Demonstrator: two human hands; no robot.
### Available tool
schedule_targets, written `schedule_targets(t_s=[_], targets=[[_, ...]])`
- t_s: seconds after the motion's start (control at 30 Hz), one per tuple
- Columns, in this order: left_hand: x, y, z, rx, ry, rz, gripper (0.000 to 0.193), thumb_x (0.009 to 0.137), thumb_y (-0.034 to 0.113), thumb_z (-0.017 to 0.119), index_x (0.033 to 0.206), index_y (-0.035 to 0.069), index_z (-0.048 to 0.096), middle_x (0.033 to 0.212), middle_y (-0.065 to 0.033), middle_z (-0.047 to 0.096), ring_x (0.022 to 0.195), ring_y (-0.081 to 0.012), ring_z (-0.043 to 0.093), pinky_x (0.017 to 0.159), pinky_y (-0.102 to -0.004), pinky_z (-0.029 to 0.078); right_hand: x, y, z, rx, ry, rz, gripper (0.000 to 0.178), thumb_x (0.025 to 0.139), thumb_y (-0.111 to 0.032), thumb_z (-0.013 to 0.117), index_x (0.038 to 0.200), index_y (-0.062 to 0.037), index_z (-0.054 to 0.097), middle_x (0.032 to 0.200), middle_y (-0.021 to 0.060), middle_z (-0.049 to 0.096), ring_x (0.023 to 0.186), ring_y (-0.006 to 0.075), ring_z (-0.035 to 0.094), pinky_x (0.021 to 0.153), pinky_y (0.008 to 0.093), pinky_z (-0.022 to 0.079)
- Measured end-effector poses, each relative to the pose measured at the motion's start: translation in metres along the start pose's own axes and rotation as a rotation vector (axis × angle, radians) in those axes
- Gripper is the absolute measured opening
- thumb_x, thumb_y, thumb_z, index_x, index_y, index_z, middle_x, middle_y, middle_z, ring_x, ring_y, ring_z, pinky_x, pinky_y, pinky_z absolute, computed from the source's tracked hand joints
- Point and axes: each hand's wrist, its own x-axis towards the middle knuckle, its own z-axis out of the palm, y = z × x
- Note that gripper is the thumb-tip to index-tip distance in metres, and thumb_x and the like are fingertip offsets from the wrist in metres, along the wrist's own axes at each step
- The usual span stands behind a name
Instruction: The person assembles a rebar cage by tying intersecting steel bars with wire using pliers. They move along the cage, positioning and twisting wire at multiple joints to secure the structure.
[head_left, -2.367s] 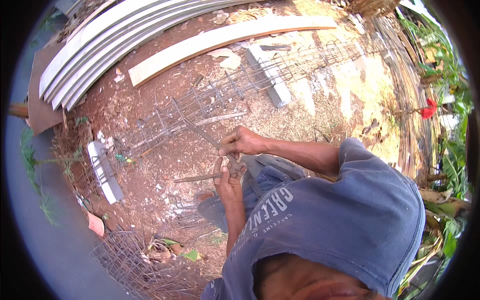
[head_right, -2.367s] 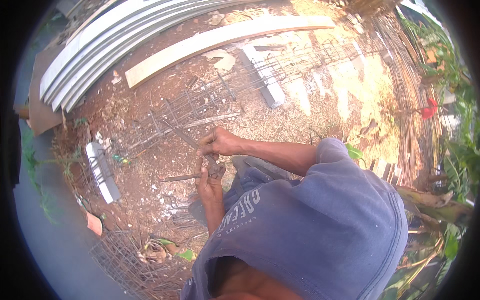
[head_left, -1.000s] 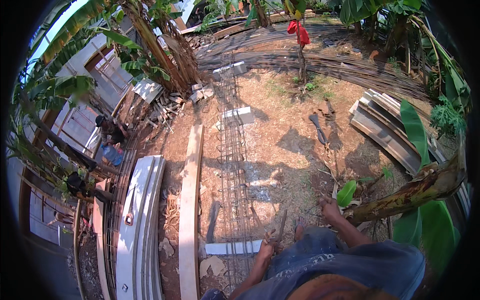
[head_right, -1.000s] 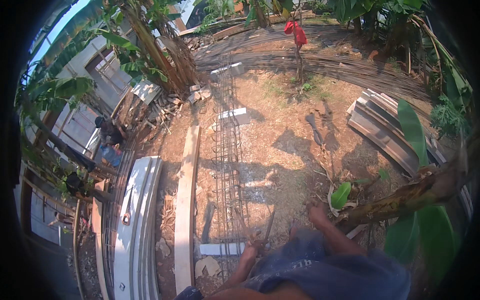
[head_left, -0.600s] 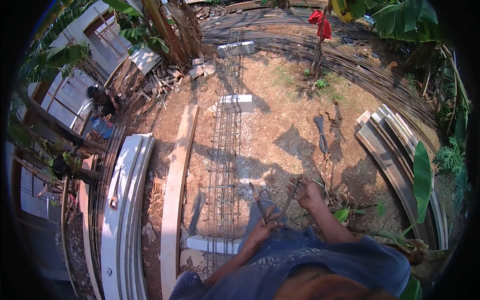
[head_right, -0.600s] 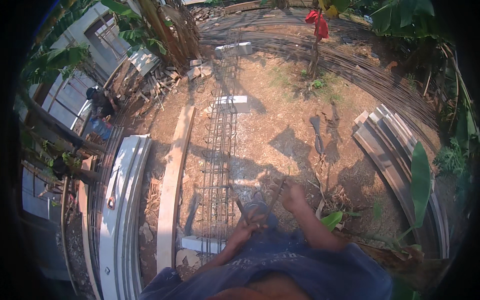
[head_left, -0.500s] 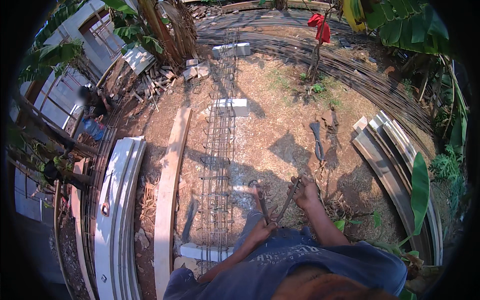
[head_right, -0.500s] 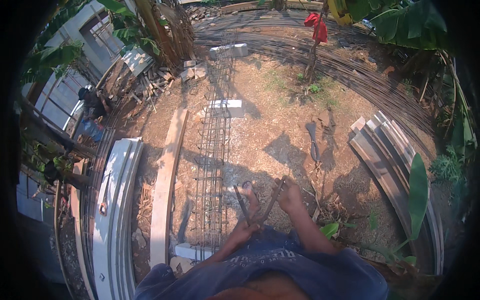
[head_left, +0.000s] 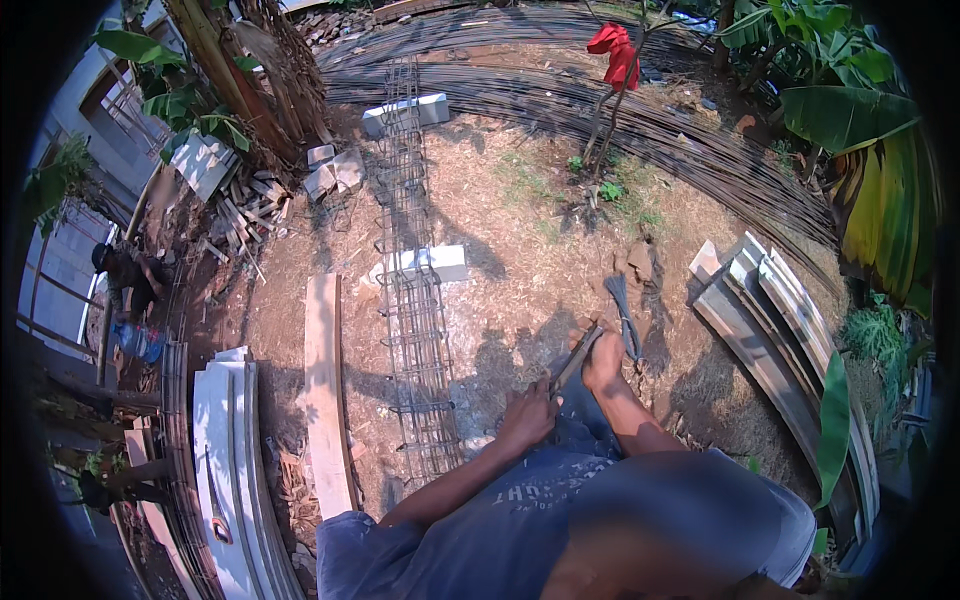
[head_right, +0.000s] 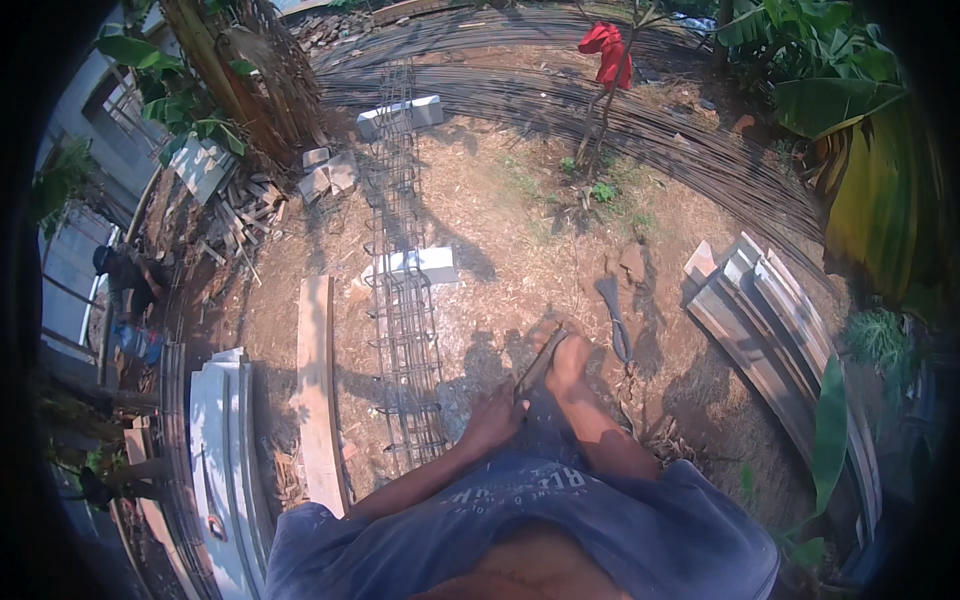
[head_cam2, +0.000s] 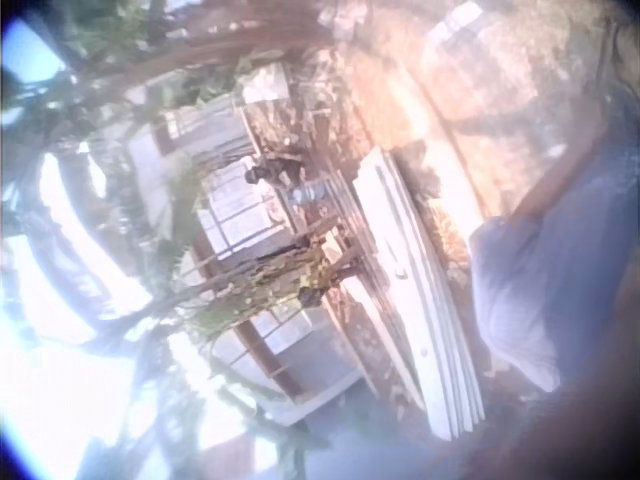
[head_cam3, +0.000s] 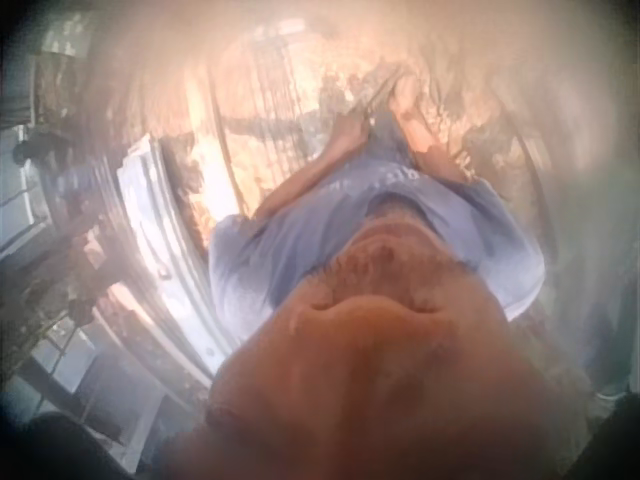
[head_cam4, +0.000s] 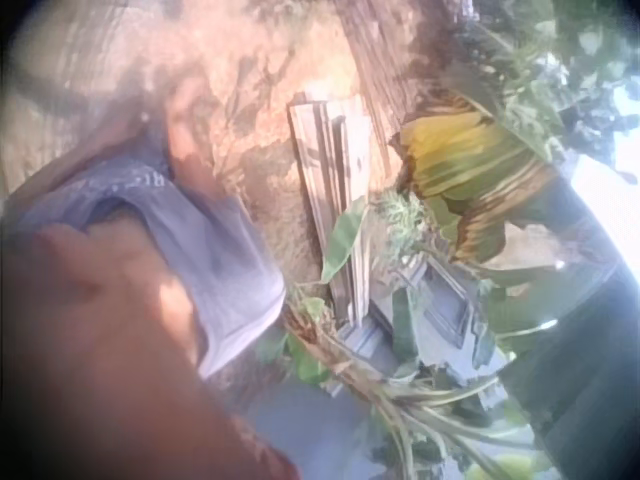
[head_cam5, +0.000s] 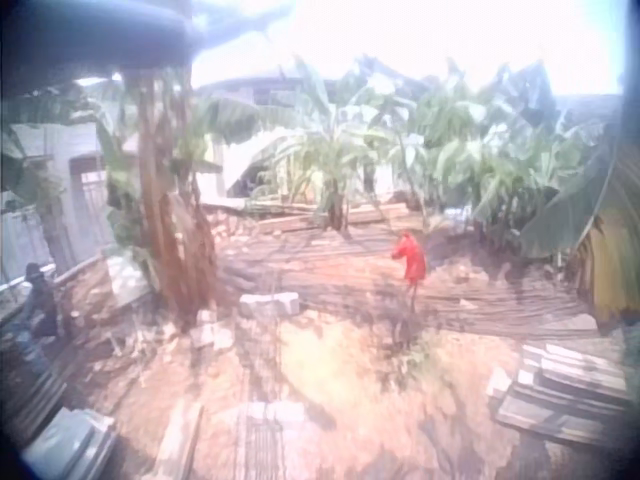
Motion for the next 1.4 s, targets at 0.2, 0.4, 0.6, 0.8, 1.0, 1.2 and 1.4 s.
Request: schedule_targets(t_s=[0.2, 0.4, 0.6, 0.8, 1.0, 1.2, 1.4], targets=[[0.115, -0.038, -0.042, 0.083, 0.065, -0.068, 0.057, 0.092, 0.033, 0.048, 0.137, -0.001, 0.036, 0.118, -0.0289, 0.053, 0.106, -0.0399, 0.056, 0.092, -0.0569, 0.031, 0.115, -0.003, 0.055, 0.063, 0.165, 0.099, 0.029, 0.099, -0.022, 0.033, 0.12, -0.0057, 0.045, 0.112, 0.0125, 0.059, 0.085, 0.0241, 0.057, 0.068, 0.0375, 0.048], [0.258, -0.092, -0.127, 0.236, 0.116, -0.155, 0.051, 0.085, 0.027, 0.055, 0.129, 0.002, 0.047, 0.11, -0.0251, 0.053, 0.101, -0.0373, 0.055, 0.089, -0.0523, 0.032, 0.285, -0.023, 0.182, -0.074, -0.031, 0.236, 0.025, 0.098, -0.021, 0.03, 0.108, -0.0077, 0.049, 0.103, 0.012, 0.061, 0.082, 0.0277, 0.057, 0.071, 0.0441, 0.046], [0.372, -0.12, -0.258, 0.284, 0.271, -0.153, 0.051, 0.071, 0.012, 0.06, 0.121, 0.004, 0.055, 0.103, -0.0178, 0.053, 0.1, -0.0313, 0.052, 0.088, -0.0451, 0.033, 0.415, -0.049, 0.297, -1.042, -0.621, -0.205, 0.025, 0.094, -0.016, 0.036, 0.096, -0.0047, 0.059, 0.078, 0.0132, 0.064, 0.067, 0.03, 0.06, 0.065, 0.0389, 0.049], [0.478, -0.151, -0.308, 0.351, 0.214, -0.163, 0.052, 0.063, 0.009, 0.065, 0.115, 0.01, 0.062, 0.096, -0.0136, 0.053, 0.096, -0.0285, 0.054, 0.087, -0.0396, 0.035, 0.498, -0.069, 0.383, -1.593, -0.66, -0.58, 0.02, 0.087, -0.015, 0.048, 0.099, -0.0058, 0.062, 0.086, 0.0193, 0.066, 0.077, 0.0391, 0.063, 0.068, 0.0475, 0.049], [0.642, -0.184, -0.337, 0.33, 0.078, 0.011, 0.046, 0.061, 0.012, 0.069, 0.107, 0.014, 0.065, 0.093, -0.014, 0.054, 0.091, -0.0281, 0.057, 0.083, -0.0392, 0.041, 0.595, -0.051, 0.416, -1.804, -0.613, -0.365, 0.025, 0.076, -0.013, 0.055, 0.099, -0.0061, 0.06, 0.083, 0.0234, 0.065, 0.083, 0.0399, 0.063, 0.074, 0.0489, 0.048], [0.815, -0.192, -0.418, 0.2, 0.049, 0.112, 0.043, 0.062, 0.012, 0.068, 0.104, 0.015, 0.066, 0.094, -0.0117, 0.055, 0.091, -0.0264, 0.059, 0.082, -0.0382, 0.041, 0.714, -0.093, 0.494, -1.876, -0.508, -0.425, 0.021, 0.093, -0.027, 0.044, 0.1, -0.0114, 0.055, 0.079, 0.0225, 0.063, 0.078, 0.043, 0.061, 0.07, 0.0515, 0.046], [0.927, -0.204, -0.496, 0.072, 0.051, 0.113, 0.047, 0.061, 0.012, 0.069, 0.108, 0.011, 0.066, 0.095, -0.0146, 0.058, 0.099, -0.0281, 0.059, 0.094, -0.0403, 0.038, 0.824, -0.135, 0.58, -1.837, -0.507, -0.29, 0.024, 0.094, -0.027, 0.044, 0.098, -0.0076, 0.057, 0.084, 0.0235, 0.062, 0.081, 0.0427, 0.06, 0.071, 0.0495, 0.046]])
